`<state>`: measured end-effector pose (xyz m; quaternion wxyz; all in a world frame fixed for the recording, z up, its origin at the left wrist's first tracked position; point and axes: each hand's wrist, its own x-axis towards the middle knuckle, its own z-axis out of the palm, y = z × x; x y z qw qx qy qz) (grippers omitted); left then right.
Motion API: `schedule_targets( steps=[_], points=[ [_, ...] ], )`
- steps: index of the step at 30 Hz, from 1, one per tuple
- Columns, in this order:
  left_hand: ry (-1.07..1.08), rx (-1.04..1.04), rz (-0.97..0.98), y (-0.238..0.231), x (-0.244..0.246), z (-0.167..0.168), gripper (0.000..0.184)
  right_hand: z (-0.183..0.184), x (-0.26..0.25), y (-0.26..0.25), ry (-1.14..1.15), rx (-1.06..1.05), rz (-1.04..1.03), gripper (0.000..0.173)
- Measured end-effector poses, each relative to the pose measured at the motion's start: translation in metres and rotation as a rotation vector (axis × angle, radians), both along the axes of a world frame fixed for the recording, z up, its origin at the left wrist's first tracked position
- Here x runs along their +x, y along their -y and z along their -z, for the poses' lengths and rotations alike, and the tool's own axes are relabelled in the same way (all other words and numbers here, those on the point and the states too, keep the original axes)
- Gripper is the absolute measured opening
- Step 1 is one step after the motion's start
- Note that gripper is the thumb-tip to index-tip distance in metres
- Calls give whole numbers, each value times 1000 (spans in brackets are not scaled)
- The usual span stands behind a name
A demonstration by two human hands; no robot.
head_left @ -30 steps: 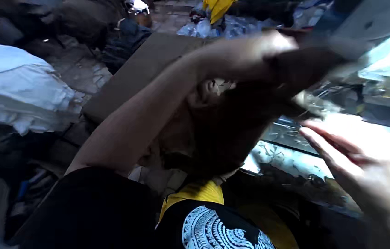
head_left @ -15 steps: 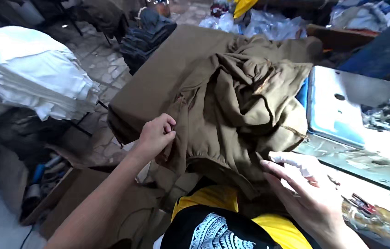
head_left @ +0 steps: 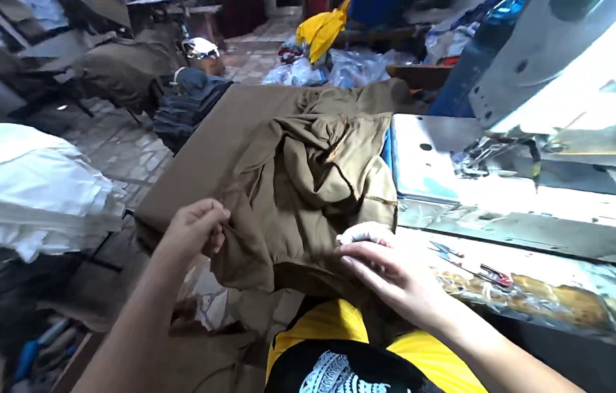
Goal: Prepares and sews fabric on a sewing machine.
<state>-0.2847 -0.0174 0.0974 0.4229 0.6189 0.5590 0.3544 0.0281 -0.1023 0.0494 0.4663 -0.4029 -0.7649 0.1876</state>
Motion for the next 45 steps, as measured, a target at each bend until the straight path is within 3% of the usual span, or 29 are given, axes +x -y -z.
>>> schedule_targets(
  steps=[2, 5, 7, 9, 12, 15, 16, 18, 20, 23, 27, 31, 34, 36, 39, 42, 45],
  points=[
    [344, -28, 167, 21, 27, -38, 29, -7, 1, 0, -233, -187, -129, 31],
    [395, -6, 630, 50, 97, -58, 15, -18, 0, 13, -743, -544, -473, 54],
    [290, 100, 861, 51, 138, -49, 17, -18, 5, 30, -886, -584, -496, 35],
    [188, 279, 960, 47, 160, -36, 21, -15, 20, 49, -818, -510, -272, 14],
    [-25, 617, 856, 42, 175, -12, 24, -7, 47, 76, -507, -395, 169, 14],
    [-203, 557, 908, 43, 190, 1, 41, 0, 75, 95, -303, -279, 301, 14],
    [-186, 472, 966, 49, 199, 5, 46, -1, 84, 99, -351, -275, 275, 12],
    [-87, 363, 1001, 70, 221, 15, 36, 1, 98, 104, -574, -325, 195, 10],
    [37, 363, 981, 85, 241, 25, 21, 6, 108, 110, -777, -402, 119, 18],
    [179, 354, 915, 83, 259, 24, 14, 18, 116, 126, -882, -499, 88, 28],
    [177, 351, 766, 72, 265, 26, 7, 35, 114, 136, -918, -552, 173, 5],
    [215, 525, 649, 88, 253, 41, 22, 33, 103, 126, -1194, -515, 90, 5],
    [254, 381, 667, 122, 242, 51, 25, 26, 94, 114, -1298, -473, 37, 4],
    [266, 329, 649, 128, 243, 63, 24, 22, 86, 107, -1255, -442, 59, 14],
    [397, 167, 588, 114, 240, 58, 7, 22, 77, 102, -1100, -335, 157, 16],
    [472, -26, 576, 103, 233, 52, 8, 27, 71, 107, -644, -25, 449, 9],
    [417, -31, 621, 98, 230, 50, 12, 31, 71, 110, -137, 274, 653, 10]
  ],
)
